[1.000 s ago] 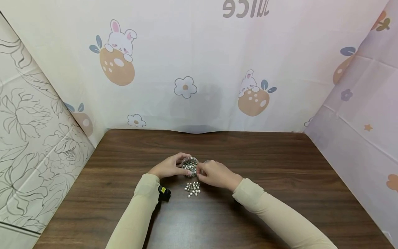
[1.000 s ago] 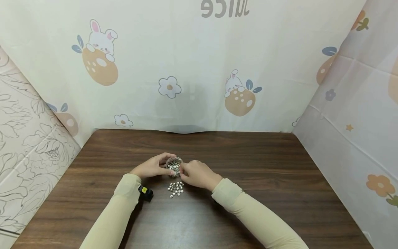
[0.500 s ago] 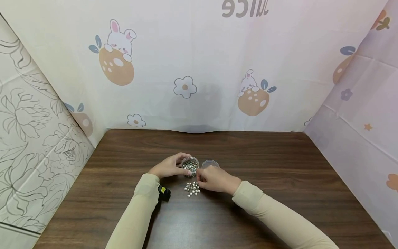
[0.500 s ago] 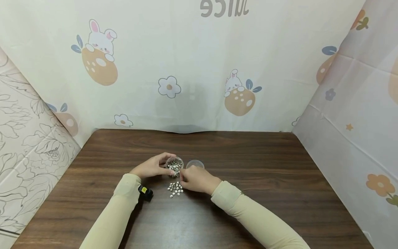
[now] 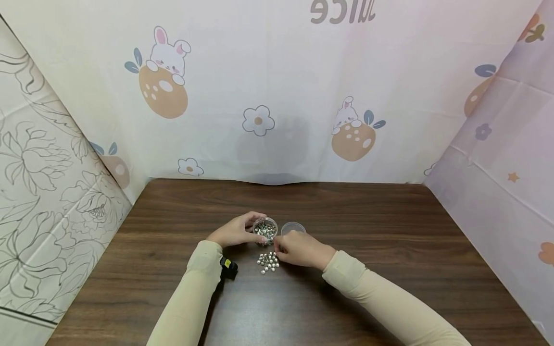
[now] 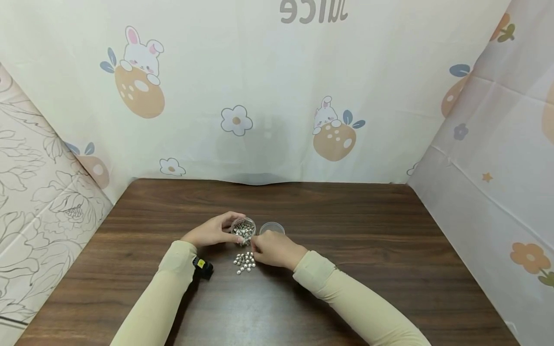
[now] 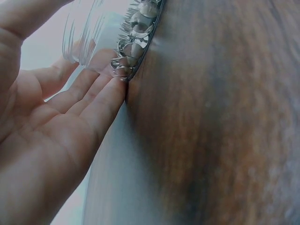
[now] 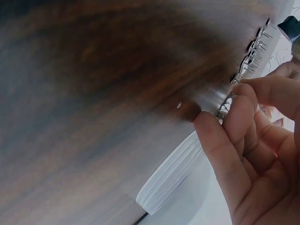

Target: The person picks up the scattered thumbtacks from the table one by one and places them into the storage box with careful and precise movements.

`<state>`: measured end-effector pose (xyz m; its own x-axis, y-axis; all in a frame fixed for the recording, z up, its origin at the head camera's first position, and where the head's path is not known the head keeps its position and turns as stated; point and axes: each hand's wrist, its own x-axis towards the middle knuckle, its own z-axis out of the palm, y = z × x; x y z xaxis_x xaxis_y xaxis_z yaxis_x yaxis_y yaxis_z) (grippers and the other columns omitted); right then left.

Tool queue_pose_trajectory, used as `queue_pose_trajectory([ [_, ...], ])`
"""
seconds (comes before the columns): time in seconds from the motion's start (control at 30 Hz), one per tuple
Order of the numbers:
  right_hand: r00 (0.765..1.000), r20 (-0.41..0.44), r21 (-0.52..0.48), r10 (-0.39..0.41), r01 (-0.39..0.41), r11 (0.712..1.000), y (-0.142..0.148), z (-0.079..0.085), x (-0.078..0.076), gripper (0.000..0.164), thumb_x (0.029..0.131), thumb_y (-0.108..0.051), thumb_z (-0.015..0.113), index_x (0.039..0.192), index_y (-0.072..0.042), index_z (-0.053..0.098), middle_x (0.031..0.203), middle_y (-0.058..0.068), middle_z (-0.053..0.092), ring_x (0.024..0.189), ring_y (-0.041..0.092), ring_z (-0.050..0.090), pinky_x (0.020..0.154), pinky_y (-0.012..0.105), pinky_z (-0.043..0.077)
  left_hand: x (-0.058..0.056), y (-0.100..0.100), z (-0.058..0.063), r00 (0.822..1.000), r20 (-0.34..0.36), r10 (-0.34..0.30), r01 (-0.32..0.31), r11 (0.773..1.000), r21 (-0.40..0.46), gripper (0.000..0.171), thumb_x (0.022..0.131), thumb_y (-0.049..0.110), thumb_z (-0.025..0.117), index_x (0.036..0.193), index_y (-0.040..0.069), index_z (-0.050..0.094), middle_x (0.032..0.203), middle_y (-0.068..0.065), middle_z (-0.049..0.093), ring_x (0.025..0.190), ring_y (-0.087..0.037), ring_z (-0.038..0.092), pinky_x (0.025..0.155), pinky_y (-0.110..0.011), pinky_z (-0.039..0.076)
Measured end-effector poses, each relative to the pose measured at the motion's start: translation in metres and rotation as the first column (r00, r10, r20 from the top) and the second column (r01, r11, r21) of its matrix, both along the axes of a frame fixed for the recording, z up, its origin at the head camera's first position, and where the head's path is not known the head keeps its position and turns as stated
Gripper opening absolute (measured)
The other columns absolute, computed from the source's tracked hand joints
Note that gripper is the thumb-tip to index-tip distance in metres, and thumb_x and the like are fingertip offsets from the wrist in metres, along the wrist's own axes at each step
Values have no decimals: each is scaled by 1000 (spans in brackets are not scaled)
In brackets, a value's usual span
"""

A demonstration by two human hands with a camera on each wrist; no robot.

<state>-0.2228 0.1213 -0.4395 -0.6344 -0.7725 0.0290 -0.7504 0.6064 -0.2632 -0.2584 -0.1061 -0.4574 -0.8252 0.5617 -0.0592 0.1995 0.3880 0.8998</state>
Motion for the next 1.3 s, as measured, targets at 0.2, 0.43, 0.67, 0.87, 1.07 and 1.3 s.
queue_pose_trajectory([
  [0.2,1000,-15,8,-2,2,1000,0,0,-1,12,85,-14,61,75,-16,57,58,-11,48,47,0,40,42,16,36,-6,-1,-11,1000,-4,5,-5,1000,-7,68,78,28,76,136,15,43,135,-12,48,122,-24,44,104,-51,37],
  [0.43,1000,4,-8,-2,2,1000,1,-1,-1,10,86,-13,58,76,-16,58,56,-10,47,46,-1,38,41,15,34,-8,-1,-14,1000,-15,25,-25,999,-21,66,74,37,78,131,26,47,128,-1,54,115,-12,48,102,-44,42],
  [0.67,1000,4,-54,13,-13,998,2,2,-2,8,87,-11,58,81,-15,59,54,-10,46,44,-2,36,41,15,34,-6,-1,-12,1000,-20,21,-21,999,-33,68,75,39,77,133,24,46,132,-1,51,118,-13,45,102,-43,41],
  [0.87,999,-28,-79,21,-23,997,2,7,-3,7,86,-11,58,81,-17,58,56,-12,47,47,-2,38,43,14,36,-4,-1,-10,1000,-15,18,-18,1000,-22,67,76,36,76,134,22,45,132,-2,50,119,-15,46,102,-44,42],
  [1.07,999,-35,-97,4,-7,995,2,14,-5,6,87,-12,59,84,-17,61,61,-12,51,52,-1,42,47,17,41,-4,-1,-10,1000,-6,15,-15,1000,-19,67,77,34,76,134,21,45,129,0,52,117,-13,47,101,-43,43],
  [1.3,999,-1,-117,-32,32,993,0,20,-8,5,89,-15,56,85,-17,59,58,-12,52,47,-2,40,43,16,38,-6,0,-11,1000,-6,25,-25,999,-34,65,77,34,76,133,23,45,127,3,52,115,-10,47,102,-41,42],
])
